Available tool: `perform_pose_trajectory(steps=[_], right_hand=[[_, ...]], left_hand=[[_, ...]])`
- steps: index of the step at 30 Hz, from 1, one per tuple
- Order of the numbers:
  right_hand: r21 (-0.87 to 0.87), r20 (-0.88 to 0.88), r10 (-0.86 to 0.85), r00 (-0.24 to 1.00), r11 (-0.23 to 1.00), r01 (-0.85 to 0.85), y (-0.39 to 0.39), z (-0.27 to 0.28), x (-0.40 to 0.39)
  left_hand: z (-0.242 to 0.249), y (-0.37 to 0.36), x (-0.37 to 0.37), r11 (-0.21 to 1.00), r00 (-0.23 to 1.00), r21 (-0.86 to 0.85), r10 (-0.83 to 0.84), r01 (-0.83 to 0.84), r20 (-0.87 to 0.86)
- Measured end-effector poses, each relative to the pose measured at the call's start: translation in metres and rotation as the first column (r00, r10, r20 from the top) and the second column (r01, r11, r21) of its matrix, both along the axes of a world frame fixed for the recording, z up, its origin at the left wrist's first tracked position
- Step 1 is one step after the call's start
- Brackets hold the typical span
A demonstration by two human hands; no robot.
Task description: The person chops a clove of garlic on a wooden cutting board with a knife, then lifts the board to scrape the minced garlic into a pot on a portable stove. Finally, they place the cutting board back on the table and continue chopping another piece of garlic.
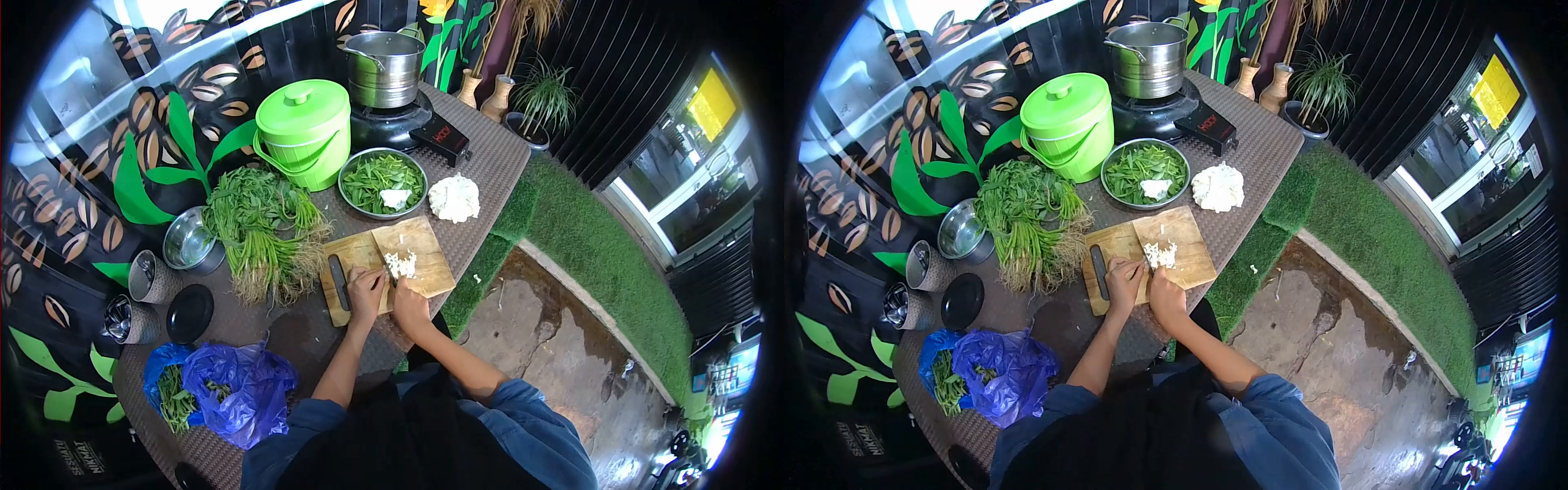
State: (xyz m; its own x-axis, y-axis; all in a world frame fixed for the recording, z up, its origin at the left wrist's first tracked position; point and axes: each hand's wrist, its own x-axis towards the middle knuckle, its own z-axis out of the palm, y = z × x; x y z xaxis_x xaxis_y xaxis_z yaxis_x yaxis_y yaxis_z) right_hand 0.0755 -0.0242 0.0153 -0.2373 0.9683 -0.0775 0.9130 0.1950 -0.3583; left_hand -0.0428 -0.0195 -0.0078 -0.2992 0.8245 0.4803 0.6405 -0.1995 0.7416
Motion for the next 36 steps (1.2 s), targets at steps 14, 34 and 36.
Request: perform_pose_trajectory(steps=[14,34,36], right_hand=[[-0.105,-0.018,-0.039,0.999,0.994,0.037,0.003,0.010,-0.005],[0.136,-0.034,0.070,0.997,0.989,-0.065,0.006,0.001,-0.002],[0.004,0.005,-0.037,0.999,0.999,0.037,-0.001,-0.003,-0.013]], left_hand=[[0.000,-0.001,0.002,0.999,0.999,0.011,0.030,-0.030,0.041],[0.002,-0.004,0.001,0.999,0.997,-0.019,0.035,-0.034,0.073],[0.004,-0.003,0.002,1.000,0.998,-0.011,0.030,-0.030,0.060]])
